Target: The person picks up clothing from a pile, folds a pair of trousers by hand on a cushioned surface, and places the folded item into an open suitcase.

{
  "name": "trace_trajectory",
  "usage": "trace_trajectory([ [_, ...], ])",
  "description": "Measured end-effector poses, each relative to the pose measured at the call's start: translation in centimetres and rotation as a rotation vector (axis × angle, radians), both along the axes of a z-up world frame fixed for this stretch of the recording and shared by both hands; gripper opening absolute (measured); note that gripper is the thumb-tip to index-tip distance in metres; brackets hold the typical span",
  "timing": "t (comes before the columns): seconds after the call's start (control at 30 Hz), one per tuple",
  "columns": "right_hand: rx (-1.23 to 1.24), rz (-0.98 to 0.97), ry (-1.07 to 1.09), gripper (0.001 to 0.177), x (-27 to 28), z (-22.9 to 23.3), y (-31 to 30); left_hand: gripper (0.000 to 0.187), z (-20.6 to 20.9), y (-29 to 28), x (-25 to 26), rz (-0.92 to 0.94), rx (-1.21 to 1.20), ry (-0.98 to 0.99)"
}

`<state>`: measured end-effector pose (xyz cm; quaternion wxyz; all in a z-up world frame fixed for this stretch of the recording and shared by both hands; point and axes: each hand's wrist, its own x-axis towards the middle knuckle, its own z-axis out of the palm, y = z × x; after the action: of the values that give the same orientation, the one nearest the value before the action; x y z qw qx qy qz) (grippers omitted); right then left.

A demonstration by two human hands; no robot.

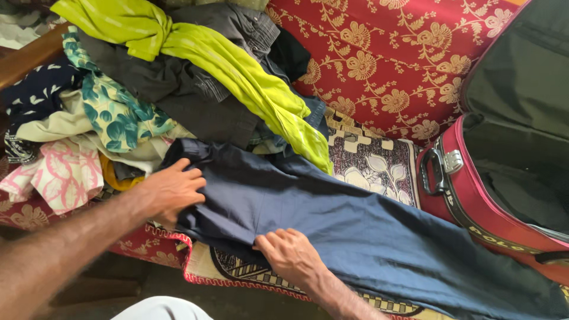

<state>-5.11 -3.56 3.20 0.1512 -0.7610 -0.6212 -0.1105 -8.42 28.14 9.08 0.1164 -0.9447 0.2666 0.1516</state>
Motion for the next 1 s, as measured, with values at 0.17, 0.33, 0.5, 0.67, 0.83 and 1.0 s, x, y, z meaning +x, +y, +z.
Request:
trace_trajectory([
  [0.17,-0.077,0.141,0.182,0.010,-0.6,-0.9,-0.7,0.022,0.1,-0.3,0.1,0.162,0.100,0.206],
  [0.33,-0.058,0.043,0.427,0.017,0.1,1.3,0.3,0.035,1.8,-3.2,3.3,0.539,-0.019,0.327],
  [0.5,0.406,-0.116,0.315,0.014,6.6,3.2,1.9,0.047,-1.3,-7.7,6.0,0.360,-0.361,-0.275],
  [0.67,0.317,-0.294,0.273,0.024,13.8,1.9,4.0,0.087,-6.3,-4.1,2.1,0.248,-0.277,-0.455],
  [0.83,-0.212,-0.461,0.290,0.019,19.0,-2.0,5.1,0.097,-8.9,-2.8,2.2,0.372,-0.420,-0.304],
  [1.0,0.097,-0.732,0.125,0.012,18.0,-3.0,5.5,0.100,-9.6,-2.2,2.4,0.335,-0.490,-0.369],
])
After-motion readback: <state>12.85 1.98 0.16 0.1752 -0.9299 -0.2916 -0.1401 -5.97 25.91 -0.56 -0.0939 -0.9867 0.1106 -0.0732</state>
